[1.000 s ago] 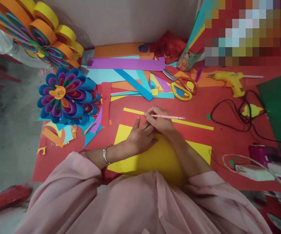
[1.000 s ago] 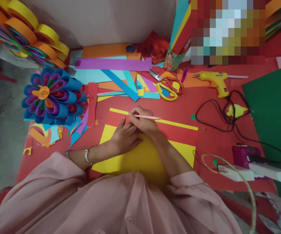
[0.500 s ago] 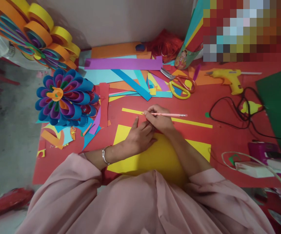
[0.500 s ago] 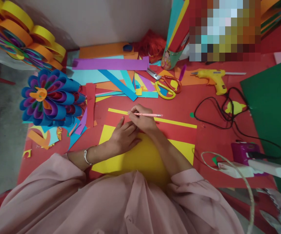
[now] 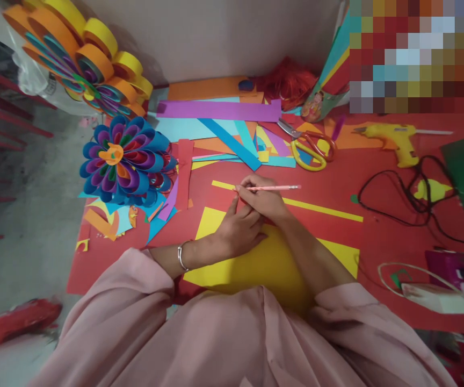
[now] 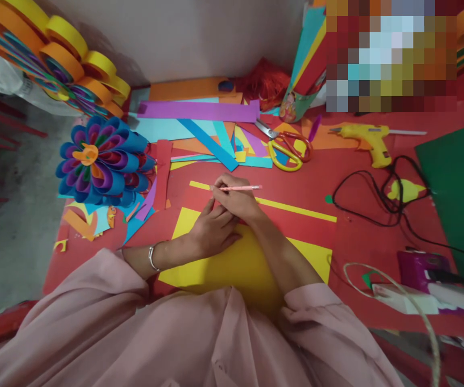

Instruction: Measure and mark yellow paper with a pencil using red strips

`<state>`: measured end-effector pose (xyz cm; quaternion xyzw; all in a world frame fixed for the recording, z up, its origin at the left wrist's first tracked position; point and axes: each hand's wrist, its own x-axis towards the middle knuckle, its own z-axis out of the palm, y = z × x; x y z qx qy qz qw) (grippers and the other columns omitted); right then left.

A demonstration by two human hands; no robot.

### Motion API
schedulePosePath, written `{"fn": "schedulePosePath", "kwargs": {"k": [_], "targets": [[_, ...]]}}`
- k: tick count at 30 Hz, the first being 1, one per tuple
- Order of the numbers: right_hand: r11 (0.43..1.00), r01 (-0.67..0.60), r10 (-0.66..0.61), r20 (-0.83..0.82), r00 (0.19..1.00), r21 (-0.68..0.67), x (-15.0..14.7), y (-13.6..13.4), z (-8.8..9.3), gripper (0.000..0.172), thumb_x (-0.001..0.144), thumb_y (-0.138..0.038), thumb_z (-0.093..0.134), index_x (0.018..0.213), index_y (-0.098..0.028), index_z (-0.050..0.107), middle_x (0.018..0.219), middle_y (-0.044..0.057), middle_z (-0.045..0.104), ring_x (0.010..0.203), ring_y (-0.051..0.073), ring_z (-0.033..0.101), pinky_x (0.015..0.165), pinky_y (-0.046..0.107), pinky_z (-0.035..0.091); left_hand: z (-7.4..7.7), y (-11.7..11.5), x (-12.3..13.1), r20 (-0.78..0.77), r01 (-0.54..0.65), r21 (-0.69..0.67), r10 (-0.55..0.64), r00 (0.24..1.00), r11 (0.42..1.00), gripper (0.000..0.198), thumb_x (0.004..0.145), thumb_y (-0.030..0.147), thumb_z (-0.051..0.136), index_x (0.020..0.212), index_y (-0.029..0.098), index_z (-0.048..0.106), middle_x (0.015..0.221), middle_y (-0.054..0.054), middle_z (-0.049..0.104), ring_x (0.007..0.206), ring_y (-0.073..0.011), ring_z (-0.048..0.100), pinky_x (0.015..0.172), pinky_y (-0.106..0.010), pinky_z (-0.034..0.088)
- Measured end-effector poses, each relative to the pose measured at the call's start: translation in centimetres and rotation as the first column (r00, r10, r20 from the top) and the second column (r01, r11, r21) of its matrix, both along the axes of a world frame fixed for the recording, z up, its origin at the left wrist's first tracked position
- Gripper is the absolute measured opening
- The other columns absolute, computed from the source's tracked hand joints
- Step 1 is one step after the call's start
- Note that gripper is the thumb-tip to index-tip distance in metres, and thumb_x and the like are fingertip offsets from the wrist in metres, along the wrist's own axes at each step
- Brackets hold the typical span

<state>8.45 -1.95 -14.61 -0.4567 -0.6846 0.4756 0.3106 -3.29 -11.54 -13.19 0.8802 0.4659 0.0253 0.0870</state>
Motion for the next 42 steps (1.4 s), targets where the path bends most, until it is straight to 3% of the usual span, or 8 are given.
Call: {"fn": "schedulePosePath", "kwargs": {"k": [24, 31, 39, 42], "targets": [[1.0, -0.011, 0.011, 0.033, 0.999, -0.001, 0.0, 0.0, 0.0, 0.016, 0.087, -0.036, 0.066, 0.076, -0.024, 0.064, 0.073, -0.002, 0.068, 0.069, 0.016, 0.061, 0.062, 0.028, 0.045, -0.7, -0.2, -0.3, 0.04, 0.006, 0.027, -0.007, 0.999, 1.0, 0.039, 0.099, 0.045, 0.061, 0.125, 0.018, 0.072, 0.125, -0.012, 0.069, 0.133, -0.0357, 0.055, 0.126, -0.066, 0.029], [0.998, 0.04, -0.043, -0.061, 0.997, -0.052, -0.4, 0.4, 0.6, 0.02, 0.088, -0.041, 0.067, 0.078, -0.024, 0.064, 0.074, -0.001, 0.07, 0.069, 0.016, 0.063, 0.063, 0.028, 0.047, -0.6, -0.1, -0.3, 0.048, 0.014, 0.017, -0.014, 0.999, 1.0, 0.041, 0.098, 0.044, 0.061, 0.129, 0.018, 0.07, 0.124, -0.011, 0.069, 0.126, -0.0331, 0.059, 0.126, -0.066, 0.027], [0.989, -0.142, 0.14, -0.047, 0.989, -0.04, -2.2, 1.3, 0.3, 0.022, 0.089, -0.043, 0.067, 0.079, -0.024, 0.064, 0.071, -0.003, 0.068, 0.066, 0.015, 0.061, 0.058, 0.027, 0.045, -0.8, -0.1, -0.2, 0.048, 0.012, -0.005, -0.011, 0.999, 1.0, 0.036, 0.098, 0.044, 0.062, 0.121, 0.018, 0.073, 0.12, -0.012, 0.069, 0.13, -0.0354, 0.054, 0.126, -0.071, 0.024], [0.988, -0.148, 0.147, -0.041, 0.988, -0.037, -2.3, 1.4, 0.1, 0.021, 0.091, -0.043, 0.066, 0.081, -0.024, 0.064, 0.073, -0.003, 0.069, 0.067, 0.015, 0.063, 0.059, 0.027, 0.045, -0.8, -0.1, -0.3, 0.057, 0.01, 0.006, -0.011, 0.998, 1.0, 0.038, 0.098, 0.045, 0.061, 0.122, 0.017, 0.072, 0.12, -0.012, 0.069, 0.13, -0.0351, 0.054, 0.126, -0.071, 0.024]]}}
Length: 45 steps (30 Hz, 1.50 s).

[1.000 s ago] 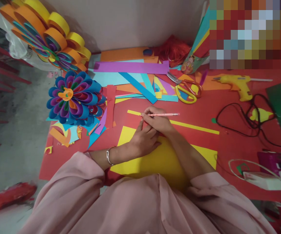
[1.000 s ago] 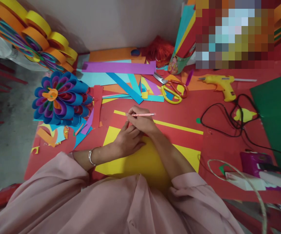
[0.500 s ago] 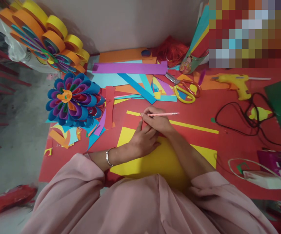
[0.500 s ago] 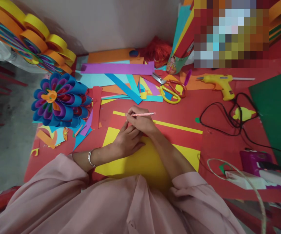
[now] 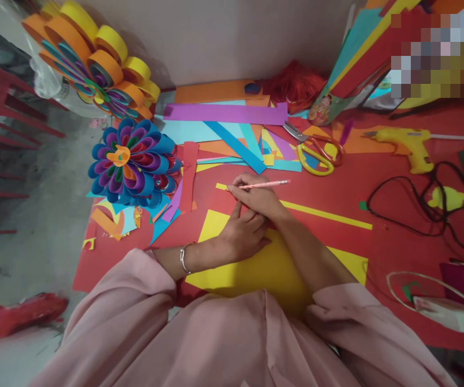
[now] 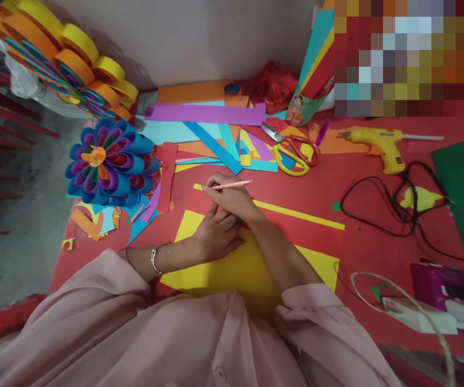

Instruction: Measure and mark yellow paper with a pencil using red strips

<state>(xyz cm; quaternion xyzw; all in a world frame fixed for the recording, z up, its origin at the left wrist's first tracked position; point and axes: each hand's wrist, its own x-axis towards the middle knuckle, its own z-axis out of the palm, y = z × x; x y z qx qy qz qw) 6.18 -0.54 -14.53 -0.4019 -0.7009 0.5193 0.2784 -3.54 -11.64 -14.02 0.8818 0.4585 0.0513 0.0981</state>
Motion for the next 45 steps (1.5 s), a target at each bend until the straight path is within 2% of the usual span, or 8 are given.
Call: {"fn": "schedulePosePath", "kwargs": {"k": [13, 31, 35, 38, 40, 42, 45], "targets": [[1.0, -0.009, 0.009, 0.008, 1.0, 0.029, 0.0, 0.0, 0.1, 0.018, 0.09, -0.037, 0.066, 0.078, -0.023, 0.063, 0.072, -0.002, 0.069, 0.067, 0.015, 0.062, 0.059, 0.027, 0.044, 0.3, 0.0, -0.1, 0.007, -0.002, -0.004, 0.002, 1.0, 1.0, 0.036, 0.1, 0.042, 0.058, 0.122, 0.017, 0.072, 0.122, -0.012, 0.07, 0.13, -0.0335, 0.056, 0.127, -0.069, 0.024], [0.999, -0.023, 0.023, 0.013, 1.0, 0.029, 0.1, 0.1, -0.2, 0.018, 0.091, -0.037, 0.064, 0.081, -0.023, 0.063, 0.075, -0.003, 0.069, 0.07, 0.014, 0.062, 0.062, 0.026, 0.043, -0.2, -0.1, -0.2, 0.039, 0.002, 0.02, -0.003, 0.999, 1.0, 0.035, 0.101, 0.042, 0.058, 0.12, 0.017, 0.072, 0.12, -0.011, 0.071, 0.13, -0.0337, 0.056, 0.128, -0.069, 0.022], [1.0, -0.011, 0.011, -0.027, 1.0, 0.012, 0.0, 0.1, -0.3, 0.021, 0.091, -0.041, 0.065, 0.081, -0.022, 0.063, 0.074, -0.003, 0.067, 0.069, 0.014, 0.06, 0.062, 0.026, 0.043, -0.4, -0.2, -0.3, 0.049, 0.005, 0.026, -0.007, 0.999, 1.0, 0.034, 0.1, 0.042, 0.058, 0.119, 0.017, 0.073, 0.119, -0.011, 0.071, 0.127, -0.0334, 0.058, 0.127, -0.068, 0.022], [0.998, 0.034, -0.041, -0.134, 0.99, -0.054, 0.3, -0.3, 0.4, 0.026, 0.092, -0.048, 0.065, 0.088, -0.022, 0.066, 0.082, -0.002, 0.069, 0.075, 0.014, 0.061, 0.065, 0.026, 0.046, -0.2, -0.1, -0.5, 0.07, -0.003, 0.047, -0.001, 0.998, 0.999, 0.036, 0.1, 0.041, 0.058, 0.123, 0.017, 0.071, 0.12, -0.013, 0.072, 0.124, -0.0335, 0.06, 0.125, -0.066, 0.028], [0.998, 0.039, -0.047, -0.19, 0.981, -0.047, 1.1, -0.9, 1.5, 0.03, 0.094, -0.051, 0.063, 0.092, -0.022, 0.068, 0.086, -0.001, 0.068, 0.081, 0.015, 0.061, 0.072, 0.027, 0.048, -0.1, 0.0, -0.7, 0.093, 0.0, 0.081, -0.007, 0.996, 0.997, 0.037, 0.1, 0.04, 0.058, 0.127, 0.018, 0.07, 0.121, -0.014, 0.072, 0.124, -0.0343, 0.061, 0.122, -0.063, 0.033], [0.998, 0.051, -0.046, -0.149, 0.988, 0.03, 2.7, -1.9, 2.9, 0.035, 0.097, -0.052, 0.059, 0.085, -0.022, 0.07, 0.085, 0.0, 0.065, 0.085, 0.016, 0.06, 0.079, 0.029, 0.048, -0.1, 0.3, -0.9, 0.119, 0.02, 0.137, -0.037, 0.992, 0.99, 0.035, 0.099, 0.038, 0.058, 0.125, 0.018, 0.071, 0.122, -0.015, 0.072, 0.125, -0.0355, 0.061, 0.12, -0.06, 0.037], [0.978, 0.126, -0.129, 0.003, 0.992, 0.165, 6.7, -4.2, 4.9, 0.044, 0.103, -0.049, 0.05, 0.075, -0.02, 0.066, 0.089, 0.004, 0.062, 0.087, 0.017, 0.06, 0.085, 0.031, 0.048, -0.1, 0.8, -1.0, 0.155, 0.033, 0.193, -0.063, 0.986, 0.981, 0.031, 0.101, 0.037, 0.055, 0.118, 0.018, 0.072, 0.121, -0.014, 0.073, 0.123, -0.0329, 0.063, 0.121, -0.058, 0.034]]}}
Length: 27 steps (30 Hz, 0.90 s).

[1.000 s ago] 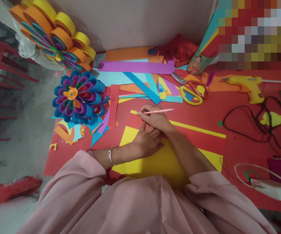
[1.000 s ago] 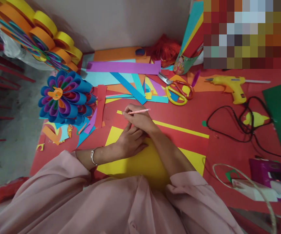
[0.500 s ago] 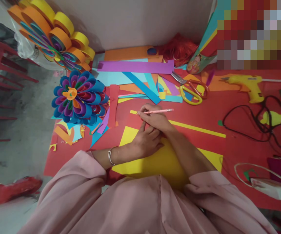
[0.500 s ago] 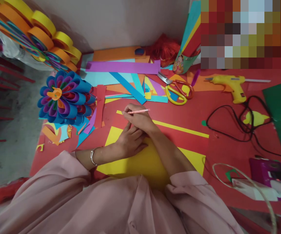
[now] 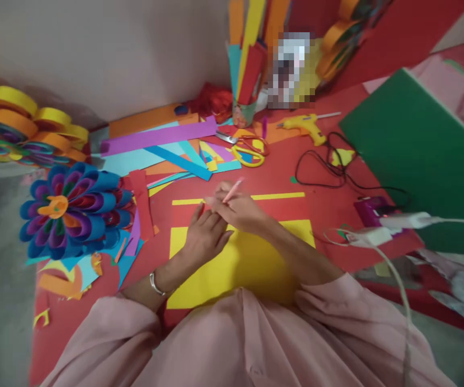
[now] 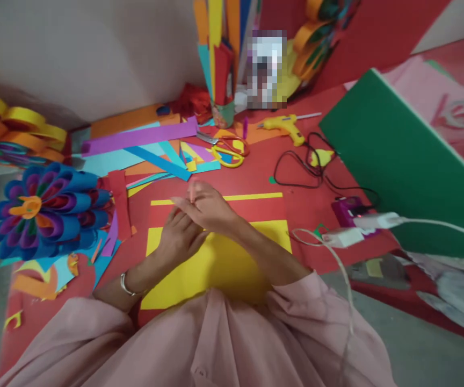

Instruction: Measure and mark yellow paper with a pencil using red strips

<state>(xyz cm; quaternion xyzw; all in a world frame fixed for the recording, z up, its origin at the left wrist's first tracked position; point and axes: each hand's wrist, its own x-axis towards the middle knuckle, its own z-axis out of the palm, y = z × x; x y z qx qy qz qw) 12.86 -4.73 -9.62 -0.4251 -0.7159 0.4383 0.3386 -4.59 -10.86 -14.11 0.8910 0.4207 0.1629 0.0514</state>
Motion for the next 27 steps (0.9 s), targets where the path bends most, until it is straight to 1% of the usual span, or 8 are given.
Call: {"fn": "schedulePosePath", "kwargs": {"k": [5, 7, 9, 11, 13, 18, 23, 27], "targets": [[0.967, 0.238, -0.251, 0.207, 0.946, 0.087, 8.3, -5.1, 0.5, 0.035, 0.106, -0.033, 0.039, 0.094, -0.02, 0.069, 0.098, 0.008, 0.069, 0.098, 0.021, 0.065, 0.091, 0.034, 0.05, 0.0, 0.2, 0.0, -0.004, -0.096, 0.016, 0.096, 0.995, 0.995, 0.041, 0.101, 0.041, 0.057, 0.134, 0.019, 0.065, 0.145, -0.016, 0.064, 0.139, -0.0338, 0.055, 0.126, -0.057, 0.025], [0.92, 0.376, -0.388, 0.379, 0.84, 0.107, 10.7, -6.8, -0.4, 0.031, 0.104, -0.032, 0.043, 0.109, -0.02, 0.071, 0.112, 0.01, 0.07, 0.103, 0.024, 0.066, 0.091, 0.036, 0.051, -0.1, 0.3, -0.1, -0.024, -0.119, 0.005, 0.119, 0.993, 0.993, 0.047, 0.102, 0.043, 0.057, 0.143, 0.019, 0.059, 0.152, -0.015, 0.058, 0.146, -0.0353, 0.05, 0.127, -0.059, 0.021], [0.851, 0.51, -0.482, 0.565, 0.669, 0.122, 12.2, -8.0, -1.5, 0.033, 0.1, -0.034, 0.05, 0.125, -0.02, 0.068, 0.131, 0.014, 0.066, 0.108, 0.029, 0.067, 0.088, 0.038, 0.052, -0.2, 0.5, -0.2, -0.029, -0.118, -0.017, 0.118, 0.993, 0.993, 0.048, 0.102, 0.043, 0.057, 0.144, 0.02, 0.059, 0.152, -0.014, 0.059, 0.146, -0.0349, 0.05, 0.127, -0.059, 0.02], [0.792, 0.6, -0.498, 0.691, 0.524, 0.116, 12.9, -8.8, -2.3, 0.045, 0.096, -0.04, 0.059, 0.135, -0.018, 0.063, 0.145, 0.017, 0.058, 0.11, 0.033, 0.067, 0.086, 0.041, 0.054, -0.3, 0.7, -0.2, -0.016, -0.114, -0.028, 0.114, 0.993, 0.993, 0.045, 0.102, 0.044, 0.057, 0.141, 0.021, 0.062, 0.149, -0.013, 0.062, 0.143, -0.0337, 0.053, 0.127, -0.058, 0.022], [0.751, 0.654, -0.492, 0.741, 0.457, 0.095, 13.1, -9.0, -2.8, 0.057, 0.092, -0.046, 0.066, 0.141, -0.017, 0.06, 0.148, 0.019, 0.055, 0.11, 0.034, 0.068, 0.086, 0.042, 0.054, -0.4, 0.9, -0.3, 0.013, -0.114, -0.028, 0.115, 0.993, 0.993, 0.043, 0.101, 0.044, 0.059, 0.137, 0.021, 0.064, 0.145, -0.012, 0.066, 0.141, -0.0327, 0.056, 0.126, -0.057, 0.025], [0.678, 0.734, -0.523, 0.724, 0.45, 0.034, 13.9, -8.4, -2.9, 0.064, 0.085, -0.047, 0.076, 0.141, -0.019, 0.061, 0.135, 0.016, 0.063, 0.109, 0.03, 0.068, 0.09, 0.039, 0.052, -0.6, 1.3, -0.4, 0.095, -0.11, -0.039, 0.114, 0.989, 0.993, 0.041, 0.099, 0.044, 0.062, 0.133, 0.02, 0.067, 0.135, -0.013, 0.07, 0.134, -0.0299, 0.06, 0.125, -0.054, 0.03], [0.707, 0.707, -0.523, 0.649, 0.553, -0.033, 15.5, -7.8, -3.5, 0.045, 0.081, -0.046, 0.079, 0.117, -0.021, 0.069, 0.103, 0.008, 0.072, 0.095, 0.026, 0.068, 0.079, 0.035, 0.049, -0.7, 1.2, -0.5, 0.089, -0.094, -0.074, 0.1, 0.991, 0.993, 0.044, 0.1, 0.045, 0.061, 0.136, 0.021, 0.065, 0.138, -0.015, 0.066, 0.135, -0.0289, 0.058, 0.125, -0.054, 0.031], [0.741, 0.67, -0.52, 0.667, 0.533, 0.043, 16.0, -7.8, -4.0, 0.048, 0.079, -0.051, 0.079, 0.115, -0.02, 0.068, 0.114, 0.013, 0.069, 0.098, 0.028, 0.066, 0.079, 0.037, 0.048, -0.6, 1.1, -0.6, 0.07, -0.085, -0.085, 0.091, 0.993, 0.993, 0.047, 0.099, 0.047, 0.061, 0.138, 0.021, 0.063, 0.139, -0.015, 0.064, 0.135, -0.0294, 0.057, 0.125, -0.054, 0.03]]}}
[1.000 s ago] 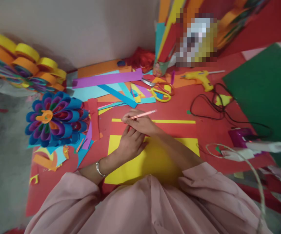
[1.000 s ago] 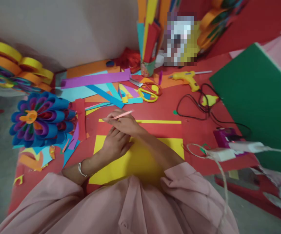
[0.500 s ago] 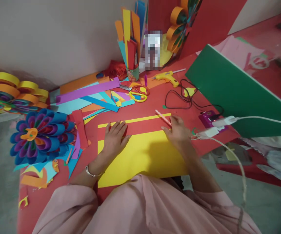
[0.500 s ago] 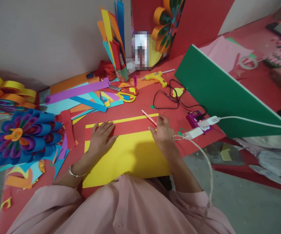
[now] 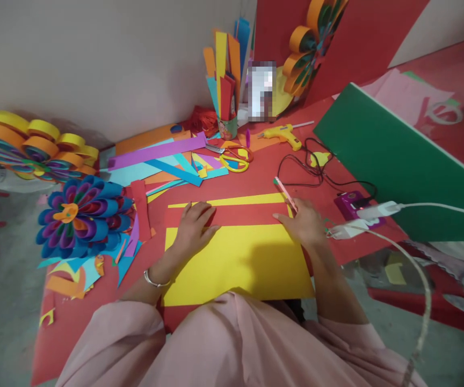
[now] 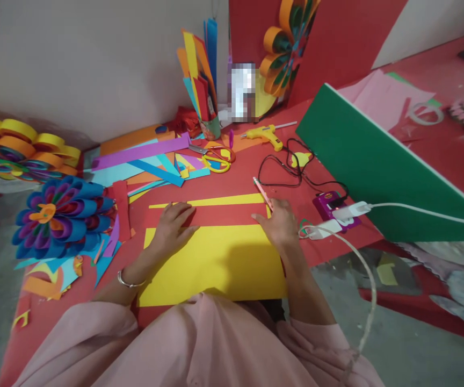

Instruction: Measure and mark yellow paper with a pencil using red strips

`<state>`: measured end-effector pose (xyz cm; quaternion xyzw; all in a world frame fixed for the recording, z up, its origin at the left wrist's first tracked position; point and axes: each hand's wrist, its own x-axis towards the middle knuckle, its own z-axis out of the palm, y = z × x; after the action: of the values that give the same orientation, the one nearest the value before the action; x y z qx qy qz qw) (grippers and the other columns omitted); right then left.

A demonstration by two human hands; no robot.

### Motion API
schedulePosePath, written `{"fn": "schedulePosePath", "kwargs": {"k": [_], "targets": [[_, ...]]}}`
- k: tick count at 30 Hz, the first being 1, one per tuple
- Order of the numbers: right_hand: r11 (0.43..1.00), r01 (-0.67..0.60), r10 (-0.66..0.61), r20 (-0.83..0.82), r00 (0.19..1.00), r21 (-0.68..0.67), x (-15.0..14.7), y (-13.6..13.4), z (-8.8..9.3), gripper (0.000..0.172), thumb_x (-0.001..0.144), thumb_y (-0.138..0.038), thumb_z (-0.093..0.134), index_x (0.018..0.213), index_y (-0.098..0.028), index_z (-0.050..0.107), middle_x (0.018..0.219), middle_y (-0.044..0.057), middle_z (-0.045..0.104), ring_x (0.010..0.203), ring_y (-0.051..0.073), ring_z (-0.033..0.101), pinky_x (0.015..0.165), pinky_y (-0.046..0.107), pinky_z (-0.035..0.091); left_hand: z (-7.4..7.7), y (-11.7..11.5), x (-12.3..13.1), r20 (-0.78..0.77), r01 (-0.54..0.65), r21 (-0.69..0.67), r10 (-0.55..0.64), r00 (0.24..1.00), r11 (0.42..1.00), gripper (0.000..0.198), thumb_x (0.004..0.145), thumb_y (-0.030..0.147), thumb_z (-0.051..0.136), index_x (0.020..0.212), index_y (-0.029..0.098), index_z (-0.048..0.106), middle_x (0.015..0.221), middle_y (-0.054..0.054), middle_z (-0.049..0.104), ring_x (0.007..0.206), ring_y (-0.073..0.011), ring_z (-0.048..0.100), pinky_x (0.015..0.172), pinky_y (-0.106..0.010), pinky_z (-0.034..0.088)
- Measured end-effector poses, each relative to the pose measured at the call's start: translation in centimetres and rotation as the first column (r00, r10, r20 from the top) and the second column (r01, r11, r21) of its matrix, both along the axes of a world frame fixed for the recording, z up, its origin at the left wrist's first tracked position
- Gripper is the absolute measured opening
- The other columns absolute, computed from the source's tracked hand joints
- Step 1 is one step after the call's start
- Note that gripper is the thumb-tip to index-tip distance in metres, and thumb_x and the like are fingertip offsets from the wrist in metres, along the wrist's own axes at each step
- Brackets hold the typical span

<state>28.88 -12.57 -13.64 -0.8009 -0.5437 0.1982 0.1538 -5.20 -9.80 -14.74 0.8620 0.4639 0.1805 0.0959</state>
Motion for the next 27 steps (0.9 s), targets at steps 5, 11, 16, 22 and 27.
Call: {"fn": "schedulePosePath", "kwargs": {"k": [5, 11, 16, 22, 27], "targets": [[0.994, -0.08, 0.082, 0.023, 0.996, -0.067, 0.1, 0.3, 0.4, 0.045, 0.076, -0.05, 0.083, 0.106, -0.021, 0.068, 0.112, 0.012, 0.066, 0.095, 0.028, 0.065, 0.078, 0.037, 0.048, 1.5, 1.3, 0.1, -0.093, -0.011, -0.057, 0.006, 0.996, 0.998, 0.051, 0.093, 0.054, 0.067, 0.131, 0.02, 0.067, 0.123, -0.015, 0.066, 0.125, -0.0316, 0.059, 0.116, -0.051, 0.038], [0.98, -0.168, 0.166, -0.024, 0.986, -0.103, 0.1, 0.3, 0.9, 0.043, 0.079, -0.047, 0.082, 0.111, -0.023, 0.067, 0.118, 0.011, 0.063, 0.101, 0.028, 0.066, 0.082, 0.035, 0.048, 4.1, 3.8, 1.1, -0.336, 0.023, -0.146, -0.071, 0.939, 0.989, 0.051, 0.085, 0.059, 0.077, 0.117, 0.02, 0.071, 0.109, -0.012, 0.069, 0.111, -0.0339, 0.06, 0.102, -0.049, 0.04], [0.962, -0.234, 0.231, -0.037, 0.972, -0.142, 0.0, 0.2, 1.3, 0.057, 0.075, -0.048, 0.085, 0.121, -0.022, 0.062, 0.122, 0.011, 0.063, 0.107, 0.031, 0.065, 0.08, 0.035, 0.047, 4.4, 4.1, 1.5, -0.342, 0.03, -0.182, -0.092, 0.935, 0.983, 0.055, 0.071, 0.06, 0.089, 0.104, 0.02, 0.068, 0.112, -0.012, 0.068, 0.109, -0.0333, 0.06, 0.089, -0.045, 0.044], [0.958, -0.258, 0.256, -0.029, 0.966, -0.125, 0.2, 0.0, 1.2, 0.047, 0.076, -0.049, 0.084, 0.114, -0.026, 0.067, 0.118, 0.007, 0.061, 0.095, 0.026, 0.067, 0.075, 0.032, 0.045, 4.3, 3.8, 1.6, -0.293, 0.072, -0.201, -0.13, 0.947, 0.977, 0.055, 0.069, 0.05, 0.094, 0.106, 0.021, 0.065, 0.106, -0.01, 0.069, 0.102, -0.0312, 0.063, 0.085, -0.042, 0.047], [0.951, -0.29, 0.294, 0.024, 0.955, -0.107, 0.2, -0.4, 0.9, 0.046, 0.08, -0.051, 0.079, 0.117, -0.026, 0.066, 0.119, 0.007, 0.061, 0.094, 0.027, 0.066, 0.071, 0.032, 0.042, 4.6, 3.9, 2.0, -0.327, 0.038, -0.278, -0.132, 0.936, 0.96, 0.055, 0.072, 0.046, 0.093, 0.112, 0.021, 0.066, 0.102, -0.009, 0.074, 0.099, -0.0319, 0.066, 0.082, -0.042, 0.05]]}}
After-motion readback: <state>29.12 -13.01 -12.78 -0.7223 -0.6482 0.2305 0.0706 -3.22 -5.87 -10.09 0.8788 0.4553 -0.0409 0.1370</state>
